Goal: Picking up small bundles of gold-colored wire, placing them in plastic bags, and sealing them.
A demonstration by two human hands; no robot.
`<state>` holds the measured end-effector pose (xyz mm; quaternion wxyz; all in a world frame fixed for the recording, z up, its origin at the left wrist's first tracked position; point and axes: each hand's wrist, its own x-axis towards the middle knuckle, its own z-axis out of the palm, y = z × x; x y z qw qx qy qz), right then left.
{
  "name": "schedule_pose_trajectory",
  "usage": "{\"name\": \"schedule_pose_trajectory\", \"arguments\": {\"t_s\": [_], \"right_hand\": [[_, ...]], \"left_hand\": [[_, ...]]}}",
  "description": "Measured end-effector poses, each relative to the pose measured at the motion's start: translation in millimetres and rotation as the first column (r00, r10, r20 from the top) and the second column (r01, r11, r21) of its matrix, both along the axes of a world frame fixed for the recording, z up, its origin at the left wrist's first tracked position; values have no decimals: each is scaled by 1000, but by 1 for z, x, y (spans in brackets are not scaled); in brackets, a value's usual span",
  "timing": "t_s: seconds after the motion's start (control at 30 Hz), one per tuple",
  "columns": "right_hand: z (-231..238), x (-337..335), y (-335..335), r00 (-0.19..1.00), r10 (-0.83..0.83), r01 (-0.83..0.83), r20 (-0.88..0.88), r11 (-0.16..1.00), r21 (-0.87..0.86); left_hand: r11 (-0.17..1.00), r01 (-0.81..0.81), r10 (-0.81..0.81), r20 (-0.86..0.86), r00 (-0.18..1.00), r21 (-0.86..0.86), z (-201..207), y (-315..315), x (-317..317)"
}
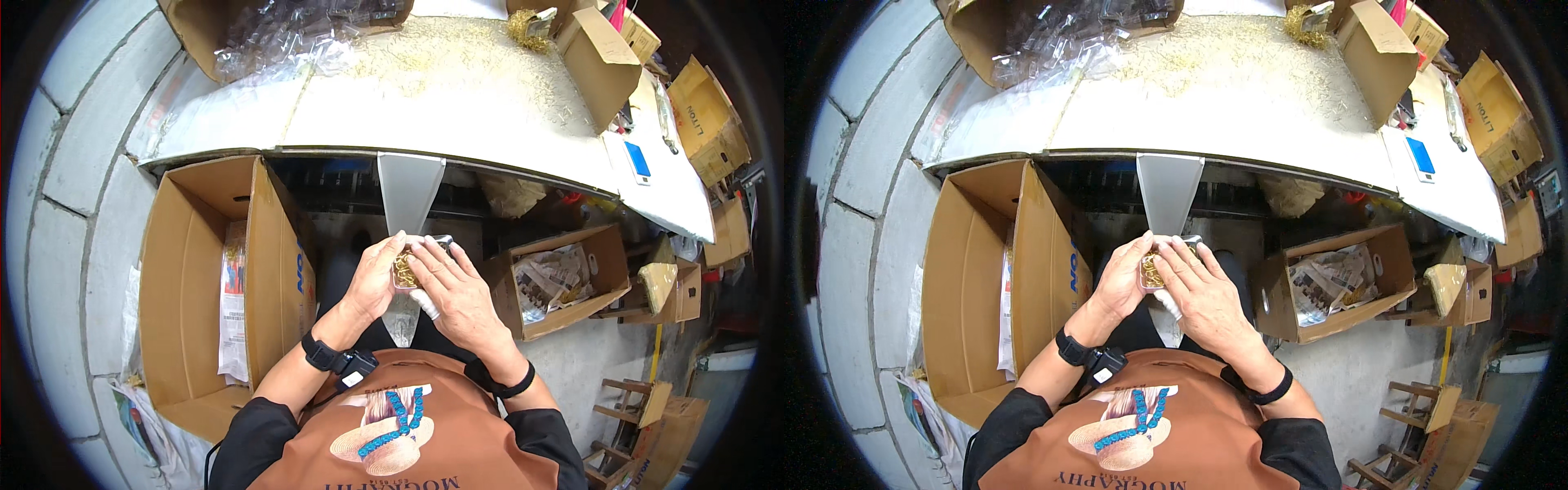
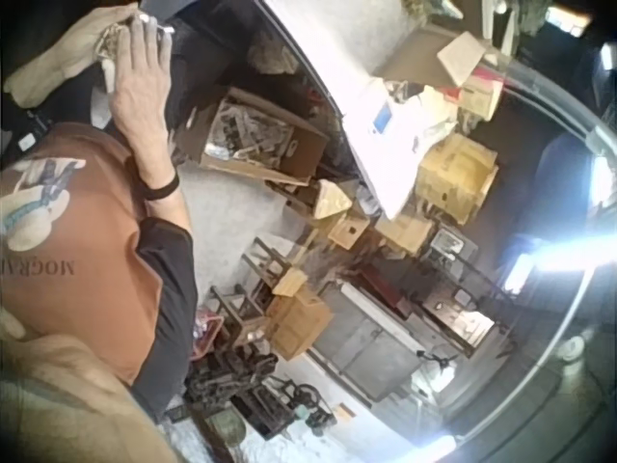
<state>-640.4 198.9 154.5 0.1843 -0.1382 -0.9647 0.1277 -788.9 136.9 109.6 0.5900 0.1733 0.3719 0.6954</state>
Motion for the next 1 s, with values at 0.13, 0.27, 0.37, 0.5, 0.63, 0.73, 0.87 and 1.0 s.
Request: {"name": "schedule_pose_trajectory", "arguments": {"t_s": [0.13, 0.27, 0.37, 0.5, 0.63, 0.73, 0.87, 1.0], "right_hand": [[13, -3, 5, 985, -3, -16, -171, 994, -110], [26, 10, 16, 828, -307, 219, -468, 947, -235], [15, 23, 25, 806, -397, 332, -440, 917, -220], [1, 33, 17, 832, -449, 358, -326, 883, -303], [0, 30, 18, 841, -488, 382, -235, 841, -383], [-2, 20, 22, 854, -476, 387, -210, 851, -356], [-5, -2, 20, 895, -416, 349, -164, 879, -326], [-6, -24, 10, 902, -411, 332, -130, 855, -399]], "left_hand": [[998, 52, -53, -42, 998, -33, 15, 7, -10], [995, 4, -23, -191, 981, -97, 41, 12, -22], [998, 3, -18, -233, 972, -66, 62, 11, -42], [1000, 7, -8, -221, 975, -2, 81, -5, -78], [994, -70, 86, -191, 978, 89, 82, -33, -117], [974, -200, 216, -171, 961, 108, 75, -61, -150], [887, -462, 446, -284, 849, 13, 54, -108, -200], [705, -708, 667, -295, 684, -48, 6, -174, -268]]}}
